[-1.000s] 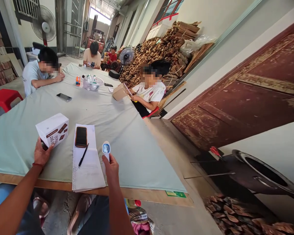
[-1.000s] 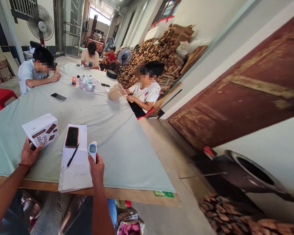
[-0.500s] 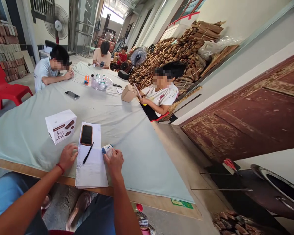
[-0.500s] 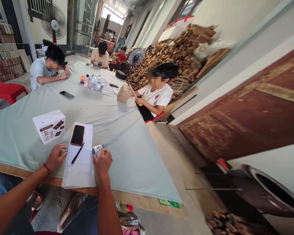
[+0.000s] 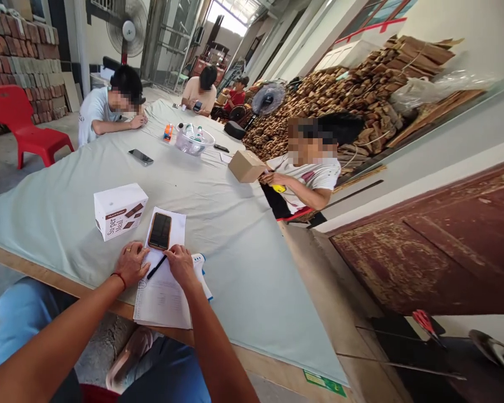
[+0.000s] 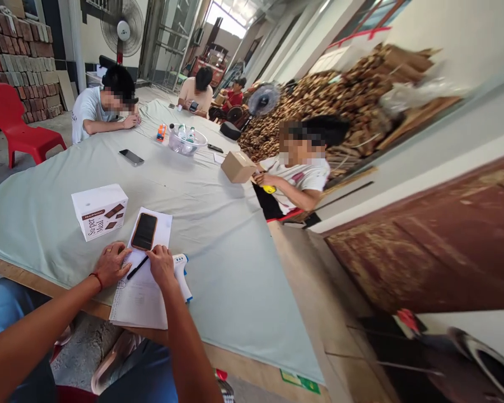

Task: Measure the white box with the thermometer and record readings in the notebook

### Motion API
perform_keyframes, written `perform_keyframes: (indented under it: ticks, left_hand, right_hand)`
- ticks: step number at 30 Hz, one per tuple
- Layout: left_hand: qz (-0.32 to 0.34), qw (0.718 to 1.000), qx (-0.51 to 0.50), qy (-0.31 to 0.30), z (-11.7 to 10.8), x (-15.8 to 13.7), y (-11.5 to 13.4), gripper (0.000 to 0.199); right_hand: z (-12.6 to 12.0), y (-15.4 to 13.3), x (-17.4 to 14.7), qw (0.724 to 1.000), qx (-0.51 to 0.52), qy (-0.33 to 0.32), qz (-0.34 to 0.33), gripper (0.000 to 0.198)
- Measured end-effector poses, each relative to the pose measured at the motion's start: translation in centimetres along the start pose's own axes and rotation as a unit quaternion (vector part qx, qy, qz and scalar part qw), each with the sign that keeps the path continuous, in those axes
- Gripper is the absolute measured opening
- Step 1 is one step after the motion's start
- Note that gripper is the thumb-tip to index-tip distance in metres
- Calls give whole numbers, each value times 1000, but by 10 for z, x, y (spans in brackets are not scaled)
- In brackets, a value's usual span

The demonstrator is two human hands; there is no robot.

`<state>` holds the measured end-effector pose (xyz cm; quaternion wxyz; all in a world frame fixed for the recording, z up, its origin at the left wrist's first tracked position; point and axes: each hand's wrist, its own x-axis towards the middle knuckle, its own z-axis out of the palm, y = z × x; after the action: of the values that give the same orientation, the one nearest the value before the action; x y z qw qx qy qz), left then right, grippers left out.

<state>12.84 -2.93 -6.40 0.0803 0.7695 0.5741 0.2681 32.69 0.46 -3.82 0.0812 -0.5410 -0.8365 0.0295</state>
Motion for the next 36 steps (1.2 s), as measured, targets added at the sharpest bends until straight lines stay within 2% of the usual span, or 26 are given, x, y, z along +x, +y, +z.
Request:
perform_keyframes:
  ticks: [4,6,8,10,12,14,16,18,22,25,36]
  left_hand:
    - [-8,1000,-17,-5,0,-1,3,37]
    - [-13,1000,-16,-8,-1,-2,5,36]
    - [-17,1000,-4,-16,-3,-2,7,36]
    - [-21,999,12,-26,-5,-2,10,37]
    - [-24,999,22,-30,-7,-2,12,37]
    - [-25,999,23,-28,-8,-1,13,37]
    - [-21,999,20,-27,-8,-2,13,37]
    - [-19,999,20,-29,-9,-2,13,37]
    - [-18,999,23,-31,-9,-2,13,36]
    - [-14,999,23,-28,-9,-3,14,36]
    - [-9,999,29,-17,-7,-3,13,36]
  right_hand:
    - [-7,18,-6,998,17,31,-56,26]
    - [-7,22,-10,991,79,84,-64,23]
    - [-2,18,-13,969,189,152,-43,16]
    - [8,6,-13,920,322,223,16,9]
    - [21,-12,-11,852,443,267,89,10]
    - [34,-29,-8,792,529,269,140,12]
    - [43,-40,-5,761,569,259,173,16]
    - [49,-45,-4,760,566,258,189,18]
    - [53,-44,-4,792,525,256,178,18]
    - [55,-43,-4,804,512,251,167,19]
    - [59,-45,-2,807,511,245,168,18]
